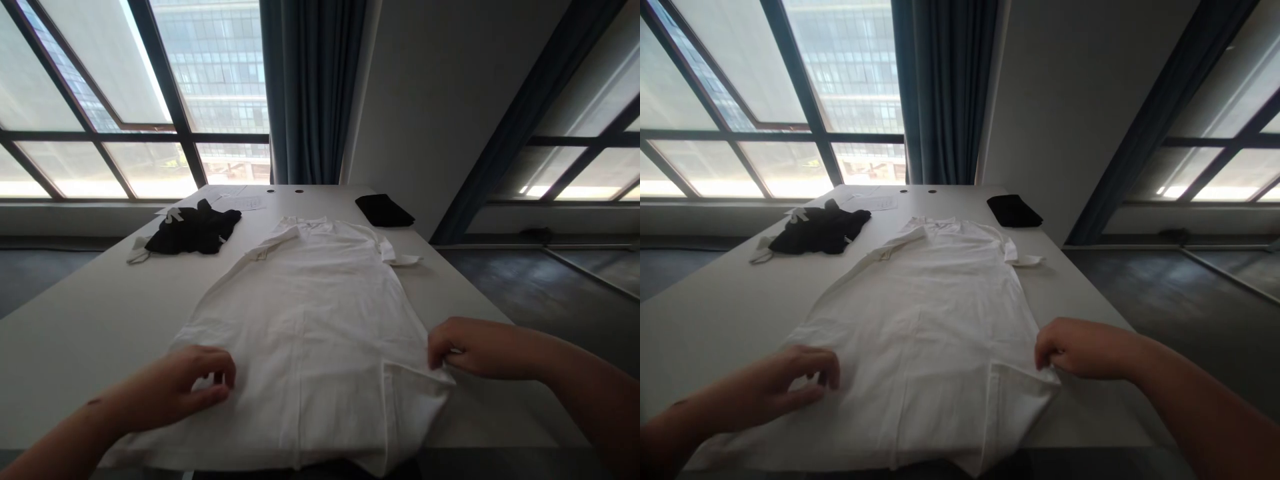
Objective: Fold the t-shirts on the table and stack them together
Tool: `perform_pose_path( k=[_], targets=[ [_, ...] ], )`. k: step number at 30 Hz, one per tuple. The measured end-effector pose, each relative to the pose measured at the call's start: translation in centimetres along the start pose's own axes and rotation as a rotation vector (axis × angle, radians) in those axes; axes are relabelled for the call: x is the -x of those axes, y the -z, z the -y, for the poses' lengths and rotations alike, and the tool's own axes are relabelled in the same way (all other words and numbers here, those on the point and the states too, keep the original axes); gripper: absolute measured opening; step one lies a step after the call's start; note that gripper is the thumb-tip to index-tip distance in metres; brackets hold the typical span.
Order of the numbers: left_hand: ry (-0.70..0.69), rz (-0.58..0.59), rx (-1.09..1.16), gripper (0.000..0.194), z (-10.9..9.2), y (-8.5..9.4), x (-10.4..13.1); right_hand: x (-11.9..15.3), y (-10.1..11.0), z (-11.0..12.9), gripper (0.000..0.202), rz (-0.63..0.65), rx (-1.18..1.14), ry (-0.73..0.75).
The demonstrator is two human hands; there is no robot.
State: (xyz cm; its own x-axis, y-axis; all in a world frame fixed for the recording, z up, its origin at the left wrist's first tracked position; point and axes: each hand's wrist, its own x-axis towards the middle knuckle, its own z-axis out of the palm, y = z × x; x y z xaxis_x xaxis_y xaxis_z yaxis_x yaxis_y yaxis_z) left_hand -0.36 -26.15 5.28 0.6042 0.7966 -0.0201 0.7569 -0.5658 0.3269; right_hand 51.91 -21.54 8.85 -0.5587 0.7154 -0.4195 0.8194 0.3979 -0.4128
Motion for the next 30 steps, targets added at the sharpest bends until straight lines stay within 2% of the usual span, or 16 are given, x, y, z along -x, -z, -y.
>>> perform_pose_path(
  k=[1, 4, 6, 9, 12, 15, 17, 19, 21, 23, 26, 28, 30],
  targets=[
    [-0.012, -0.001, 0.009, 0.029, 0.6, -0.5, -1.0, -0.6, -0.1, 0.4, 0.032, -0.060, 0.037, -0.008],
    [-0.052, -0.125, -0.073, 0.036, 2.6, -2.7, -3.8, -3.3, -1.4, 1.8, 0.044, -0.251, 0.054, 0.032],
    [-0.055, -0.164, -0.153, 0.044, 3.9, -4.5, -4.8, -4.9, -3.0, 2.8, 0.052, -0.274, 0.026, 0.072],
    [0.002, -0.162, -0.224, 0.050, 4.9, -6.5, -4.9, -5.4, -5.4, 4.1, 0.044, -0.216, -0.001, 0.186],
    [0.066, -0.152, -0.249, 0.052, 4.8, -7.0, -4.3, -3.5, -6.5, 4.7, 0.033, -0.159, -0.070, 0.220],
    [0.124, -0.124, -0.261, 0.053, 4.4, -6.8, -3.9, -0.7, -5.8, 4.5, 0.029, -0.077, -0.146, 0.106],
    [0.137, -0.117, -0.266, 0.053, 4.4, -6.7, -3.9, 0.8, -4.9, 4.1, 0.025, 0.037, -0.184, 0.035],
    [0.128, -0.123, -0.272, 0.054, 4.6, -6.8, -3.9, 1.7, -4.1, 3.7, 0.022, 0.197, -0.233, -0.012],
    [0.117, -0.126, -0.282, 0.054, 4.8, -6.9, -3.8, 1.8, -3.5, 3.5, 0.023, 0.265, -0.287, -0.050],
    [0.113, -0.126, -0.294, 0.054, 4.9, -7.0, -3.8, 1.0, -3.1, 3.4, 0.028, 0.126, -0.263, -0.039],
    [0.110, -0.132, -0.308, 0.054, 4.8, -7.0, -3.7, -1.8, -2.5, 2.9, 0.028, -0.172, -0.118, 0.101],
    [0.108, -0.133, -0.322, 0.054, 4.6, -7.1, -3.5, -4.5, -2.0, 2.5, 0.029, -0.260, -0.075, 0.186],
    [0.105, -0.132, -0.340, 0.054, 4.3, -7.3, -3.2, -7.9, -1.3, 2.0, 0.038, -0.300, -0.066, 0.187]
  ],
)
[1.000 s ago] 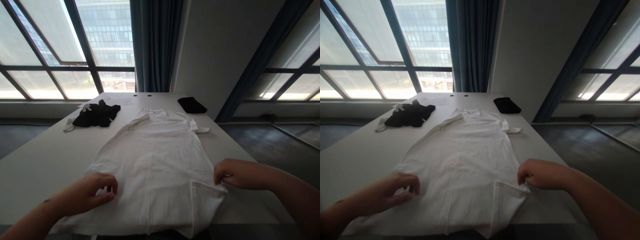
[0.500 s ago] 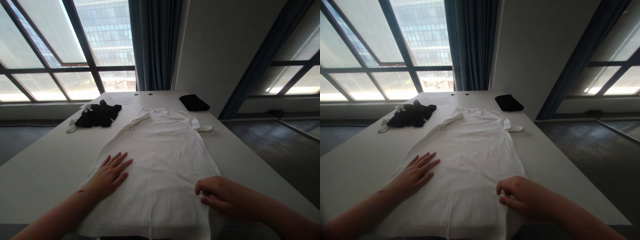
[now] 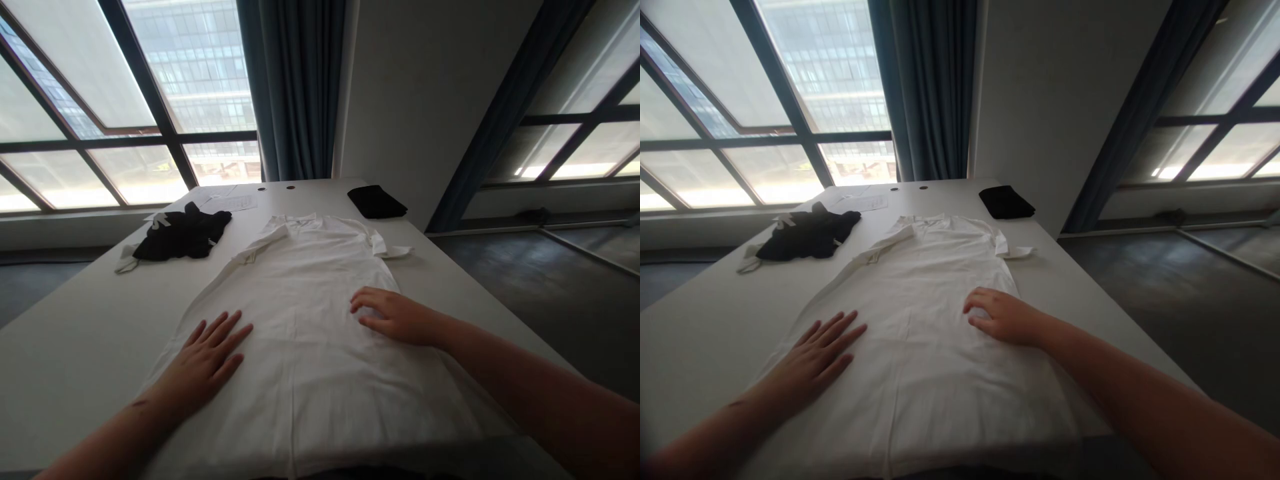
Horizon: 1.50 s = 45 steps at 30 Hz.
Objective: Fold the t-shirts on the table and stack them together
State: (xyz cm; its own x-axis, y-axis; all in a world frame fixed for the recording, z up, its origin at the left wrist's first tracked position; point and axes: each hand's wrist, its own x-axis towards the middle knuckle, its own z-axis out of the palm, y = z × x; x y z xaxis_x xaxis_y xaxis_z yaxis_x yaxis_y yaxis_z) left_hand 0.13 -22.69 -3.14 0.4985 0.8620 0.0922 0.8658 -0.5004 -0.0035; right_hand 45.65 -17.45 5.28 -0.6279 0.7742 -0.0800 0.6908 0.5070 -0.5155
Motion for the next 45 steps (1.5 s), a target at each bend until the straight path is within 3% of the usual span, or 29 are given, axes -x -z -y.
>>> perform_pose_path(
  k=[4, 7, 11, 15, 18, 20, 22, 24, 26, 30, 33, 38, 41, 45],
  targets=[
    [0.004, -0.009, -0.038, 0.056, -0.6, -0.1, 1.1, -7.2, -1.1, -2.8, 0.068, 0.034, 0.112, -0.199],
    [0.005, -0.010, -0.056, 0.058, -0.8, 0.0, 2.0, -11.7, -1.2, -6.2, 0.068, -0.102, 0.309, -0.291],
    [0.008, 0.000, -0.078, 0.055, -1.1, 0.7, 2.3, -15.1, 1.7, -12.6, 0.063, -0.226, 0.424, -0.496],
    [0.095, -0.042, -0.030, 0.048, -2.0, 1.8, -0.3, -16.5, 5.8, -18.7, 0.063, -0.287, 0.441, -0.733],
    [0.065, -0.064, 0.064, 0.046, -2.9, 2.4, -5.0, -16.9, 6.9, -20.9, 0.064, -0.299, 0.416, -0.760],
    [-0.042, -0.011, 0.124, 0.048, -3.4, 2.3, -9.3, -17.2, 6.8, -21.3, 0.062, -0.327, 0.424, -0.760],
    [-0.045, 0.092, 0.145, 0.057, -3.5, 1.6, -14.1, -17.4, 6.5, -21.2, 0.059, -0.341, 0.439, -0.720],
    [0.077, 0.184, 0.135, 0.065, -3.1, 0.7, -19.0, -17.7, 6.2, -20.8, 0.057, -0.334, 0.430, -0.637],
    [0.195, 0.187, 0.094, 0.069, -2.0, 0.0, -23.5, -18.0, 5.9, -20.5, 0.059, -0.315, 0.397, -0.581],
    [0.444, 0.136, 0.002, 0.069, 2.2, -0.3, -29.8, -18.7, 5.0, -20.6, 0.069, -0.288, 0.330, -0.709],
    [0.584, 0.097, -0.064, 0.068, 6.7, 0.0, -31.4, -18.9, 4.9, -21.3, 0.070, -0.271, 0.298, -0.760],
    [0.817, -0.029, -0.255, 0.062, 13.2, 0.9, -30.1, -19.1, 5.3, -21.9, 0.070, -0.268, 0.286, -0.759],
    [0.700, -0.096, -0.300, 0.057, 13.5, 1.2, -29.5, -19.2, 5.4, -21.5, 0.069, -0.273, 0.296, -0.774],
    [0.359, -0.010, -0.183, 0.055, 10.1, 0.0, -30.5, -19.3, 4.8, -20.4, 0.065, -0.315, 0.371, -0.680]
  ],
)
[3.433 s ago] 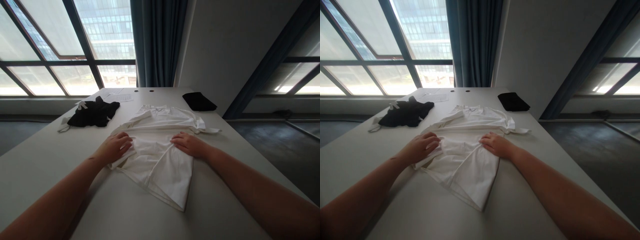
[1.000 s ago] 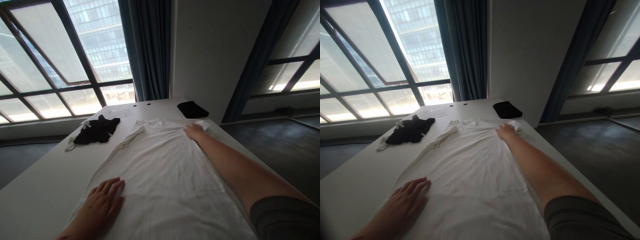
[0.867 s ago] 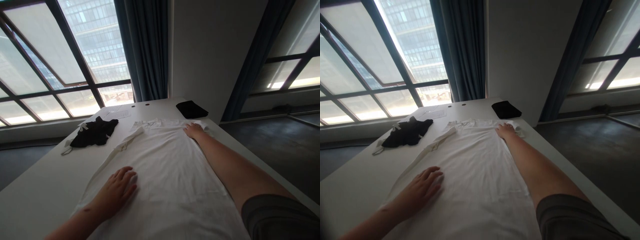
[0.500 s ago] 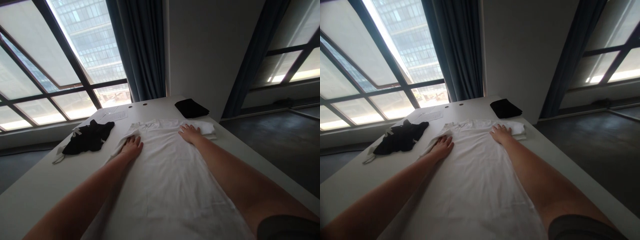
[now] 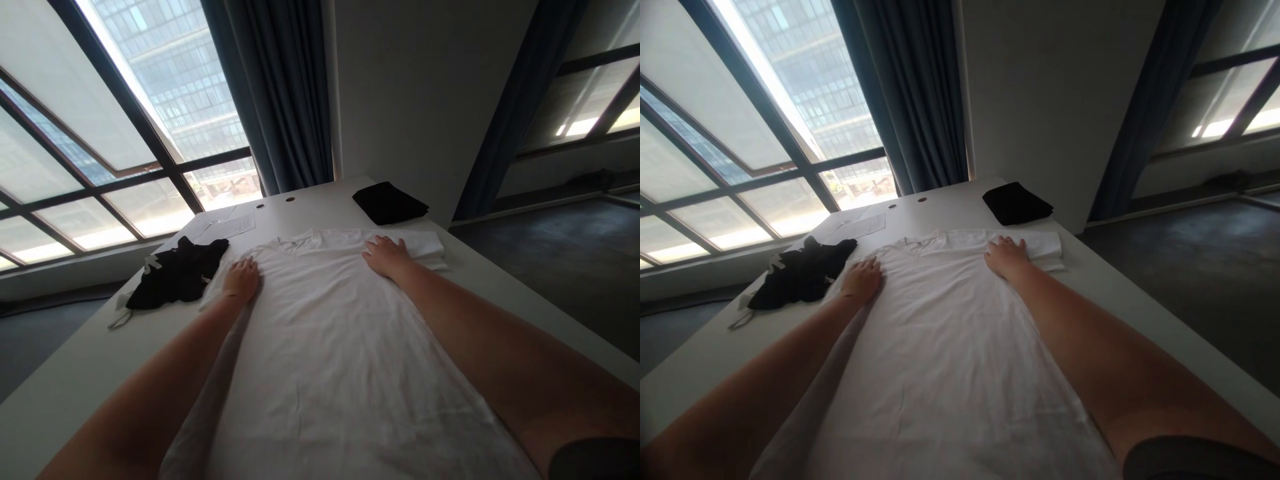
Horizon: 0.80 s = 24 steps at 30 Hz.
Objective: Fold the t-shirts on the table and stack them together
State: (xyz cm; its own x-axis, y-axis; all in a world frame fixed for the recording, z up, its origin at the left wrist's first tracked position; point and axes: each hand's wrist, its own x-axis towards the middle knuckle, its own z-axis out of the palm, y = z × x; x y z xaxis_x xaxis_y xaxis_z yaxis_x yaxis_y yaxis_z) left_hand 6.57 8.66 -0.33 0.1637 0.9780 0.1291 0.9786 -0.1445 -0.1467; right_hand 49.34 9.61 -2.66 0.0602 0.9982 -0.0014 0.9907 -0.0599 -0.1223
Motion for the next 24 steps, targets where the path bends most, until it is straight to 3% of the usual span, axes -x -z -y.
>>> perform_pose_path(
  k=[3, 7, 11, 15, 17, 20, 23, 24],
  targets=[
    [-0.080, 0.088, 0.079, 0.060, -2.8, -1.0, 0.0, 0.6, -0.1, 0.5, 0.068, 0.052, -0.021, 0.051],
    [-0.053, 0.142, 0.147, 0.066, -4.2, -1.5, 0.3, 0.8, -0.1, 0.1, 0.069, 0.106, -0.012, 0.039],
    [-0.021, 0.150, 0.179, 0.068, -4.6, -1.0, 0.7, 0.4, -0.2, -0.7, 0.073, 0.103, 0.018, -0.011],
    [-0.005, 0.064, 0.205, 0.059, -5.7, 0.6, 2.0, 0.4, -0.2, -1.6, 0.078, 0.104, 0.023, -0.014],
    [-0.015, -0.025, 0.224, 0.053, -6.5, 1.8, 4.0, 0.7, 0.0, -2.3, 0.078, 0.113, 0.030, -0.008],
    [-0.115, -0.141, 0.262, 0.051, -7.9, 3.2, 9.3, 1.3, 0.3, -3.6, 0.076, 0.115, 0.035, -0.021],
    [-0.458, -0.226, 0.333, 0.042, -9.6, 3.4, 16.0, 1.5, 0.4, -4.6, 0.074, 0.120, 0.033, -0.013],
    [-0.517, -0.223, 0.346, 0.041, -10.2, 3.3, 18.1, 1.4, 0.4, -4.7, 0.074, 0.121, 0.032, -0.009]
  ],
)
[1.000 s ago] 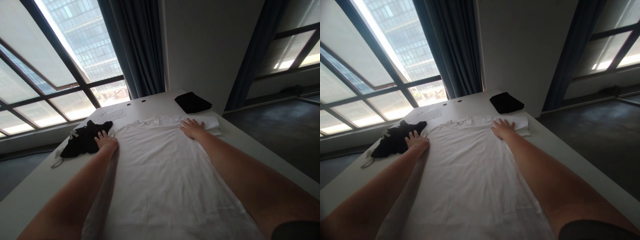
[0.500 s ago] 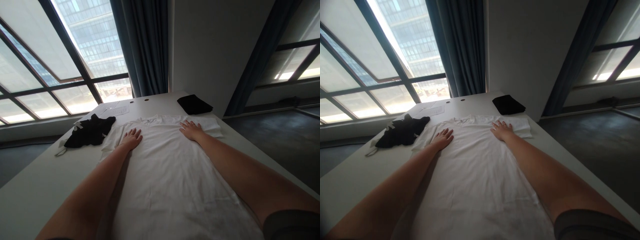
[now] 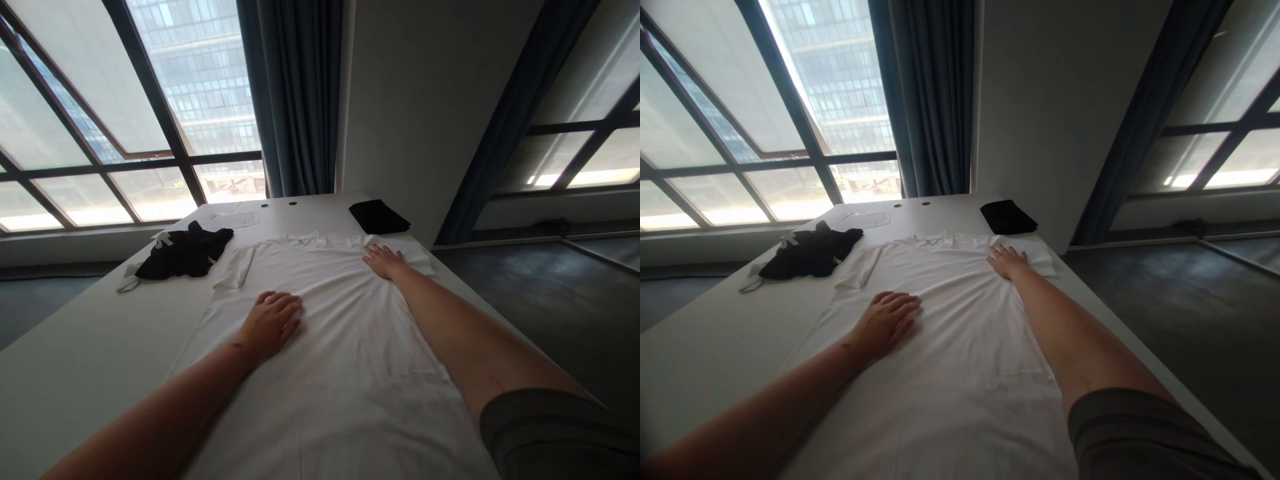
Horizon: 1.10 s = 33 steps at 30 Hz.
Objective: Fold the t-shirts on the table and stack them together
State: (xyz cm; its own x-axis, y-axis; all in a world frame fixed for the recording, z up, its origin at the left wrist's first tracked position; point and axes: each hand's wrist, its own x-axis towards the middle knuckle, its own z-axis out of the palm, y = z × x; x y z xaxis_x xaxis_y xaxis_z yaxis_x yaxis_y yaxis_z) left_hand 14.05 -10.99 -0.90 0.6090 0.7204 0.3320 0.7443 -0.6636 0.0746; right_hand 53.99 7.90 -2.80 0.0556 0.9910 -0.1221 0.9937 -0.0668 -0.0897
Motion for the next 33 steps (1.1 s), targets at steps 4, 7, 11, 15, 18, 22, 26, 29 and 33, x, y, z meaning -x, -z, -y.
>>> perform_pose_path(
  k=[4, 7, 11, 15, 18, 22, 26, 29, 33],
  targets=[
    [0.125, 0.118, 0.030, 0.048, -4.8, -0.6, 2.8, -0.3, 0.0, -0.1, 0.075, -0.001, 0.001, 0.003],
    [0.218, 0.201, 0.029, 0.051, -6.4, -0.6, 2.5, -0.2, -0.1, -0.3, 0.075, 0.004, 0.003, 0.003],
    [0.206, 0.270, 0.035, 0.056, -7.1, -0.2, 2.5, 0.7, -0.4, -1.4, 0.075, -0.008, 0.011, 0.002],
    [0.193, 0.325, 0.030, 0.061, -8.1, 0.0, 3.8, 1.6, 0.0, -2.5, 0.075, 0.034, 0.003, -0.017],
    [0.201, 0.309, 0.027, 0.059, -8.5, -0.3, 3.1, 1.3, 0.8, -3.1, 0.075, 0.068, -0.037, -0.047],
    [0.255, 0.213, -0.025, 0.056, -6.4, -1.3, -3.2, 0.2, 0.9, -3.8, 0.074, 0.007, -0.038, -0.133],
    [0.451, 0.339, -0.028, 0.062, -1.2, -3.3, -13.2, -0.3, 0.0, -4.4, 0.076, -0.013, 0.003, -0.154],
    [0.506, 0.362, -0.043, 0.066, 3.3, -5.0, -19.3, -0.4, -0.3, -4.5, 0.076, 0.004, 0.007, -0.153],
    [0.550, 0.357, -0.052, 0.069, 7.8, -7.2, -23.2, -0.7, -0.5, -4.8, 0.077, 0.003, 0.002, -0.141]
  ],
)
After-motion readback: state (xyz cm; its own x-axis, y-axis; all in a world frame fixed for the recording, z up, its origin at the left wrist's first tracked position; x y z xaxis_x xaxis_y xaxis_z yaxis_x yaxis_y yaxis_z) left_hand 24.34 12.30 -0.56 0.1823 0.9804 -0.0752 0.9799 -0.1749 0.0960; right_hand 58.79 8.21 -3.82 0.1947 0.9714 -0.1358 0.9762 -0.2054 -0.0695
